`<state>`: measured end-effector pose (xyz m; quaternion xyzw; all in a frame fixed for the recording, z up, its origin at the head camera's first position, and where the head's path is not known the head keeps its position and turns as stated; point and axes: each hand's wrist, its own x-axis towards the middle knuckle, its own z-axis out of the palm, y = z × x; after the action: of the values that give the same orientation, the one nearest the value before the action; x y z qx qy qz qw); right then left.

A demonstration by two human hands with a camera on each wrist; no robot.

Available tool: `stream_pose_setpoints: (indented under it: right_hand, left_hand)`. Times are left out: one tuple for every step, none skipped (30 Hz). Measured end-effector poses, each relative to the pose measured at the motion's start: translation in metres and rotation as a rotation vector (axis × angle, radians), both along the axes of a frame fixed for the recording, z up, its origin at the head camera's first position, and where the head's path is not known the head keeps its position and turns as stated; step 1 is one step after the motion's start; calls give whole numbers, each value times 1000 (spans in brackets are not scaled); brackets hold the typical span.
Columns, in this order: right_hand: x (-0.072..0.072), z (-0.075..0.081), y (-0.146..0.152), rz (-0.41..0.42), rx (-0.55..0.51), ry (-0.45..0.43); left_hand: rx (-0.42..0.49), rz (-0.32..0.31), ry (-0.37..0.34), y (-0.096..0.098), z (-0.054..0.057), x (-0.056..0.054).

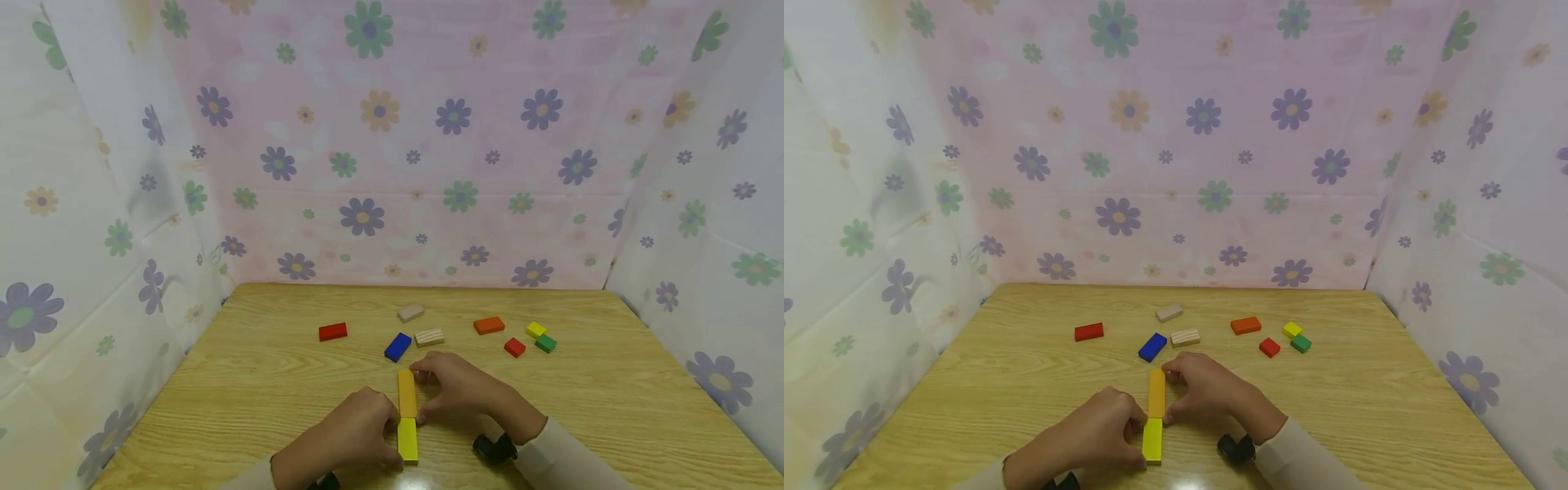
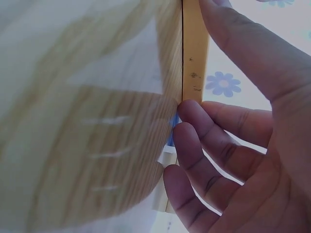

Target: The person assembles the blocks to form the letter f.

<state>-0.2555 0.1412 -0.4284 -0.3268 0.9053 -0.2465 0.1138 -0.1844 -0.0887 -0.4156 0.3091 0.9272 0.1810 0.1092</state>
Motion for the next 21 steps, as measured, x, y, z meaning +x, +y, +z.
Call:
stream_pose_setpoints:
  right_hand:
    - [0,0,0,-2,-1,-2]
    - [0,0,0,-5,-2,-5]
    - [0,0,0,-8,-5,-7]
    - [0,1,0,-10,-6,-6]
    - [0,1,0,-12,-7,-4]
    - [0,0,0,-15,-6,-2]
    - [0,0,0,-17,-7,-1]
    - [0,-1,0,-19,-9,0]
    - [0,-1,0,-20,-8,4]
    - [-1,-2,0,-22,-8,6]
    - [-1,-3,0,-25,-7,8]
    - [-1,-3,0,-27,-9,7]
    - [-1,-4,0,-28,-11,8]
    - [-2,-4,0,-30,-13,9]
    - [-2,-4,-1,-32,-14,11]
    - [-2,-5,-1,-35,-15,12]
    - [-2,-5,-1,-37,-14,14]
    - [-2,-5,-1,-39,-14,16]
    - [-2,-5,-1,-41,-12,19]
    - [-2,-6,-1,-43,-10,20]
    - [-2,-6,-1,-44,-9,22]
  left_hand:
    - [0,-2,0,0,0,0]
    - [1,-3,-2,0,0,0]
    - [1,-4,0,0,0,0]
    - [3,-8,2,0,-1,0]
    - [3,-11,3,0,-1,0]
    - [5,-13,1,0,-1,0]
    - [5,-13,1,0,-1,-1]
    - [6,-13,-3,0,-2,-1]
    - [7,-13,-6,0,-2,-1]
    - [8,-11,-11,0,-2,-1]
    - [8,-8,-18,0,-2,-1]
    - [9,-6,-23,-1,-2,-1]
    - [9,-4,-27,-1,-2,0]
    - [9,-2,-31,-1,-2,0]
    - [9,1,-34,-1,-2,0]
    - [9,3,-36,-1,-1,0]
    - [8,4,-37,-1,-1,0]
    - [7,6,-36,0,-1,0]
    - [6,9,-36,0,-1,0]
    - [6,10,-36,0,-1,0]
    - [5,12,-37,0,-1,0]
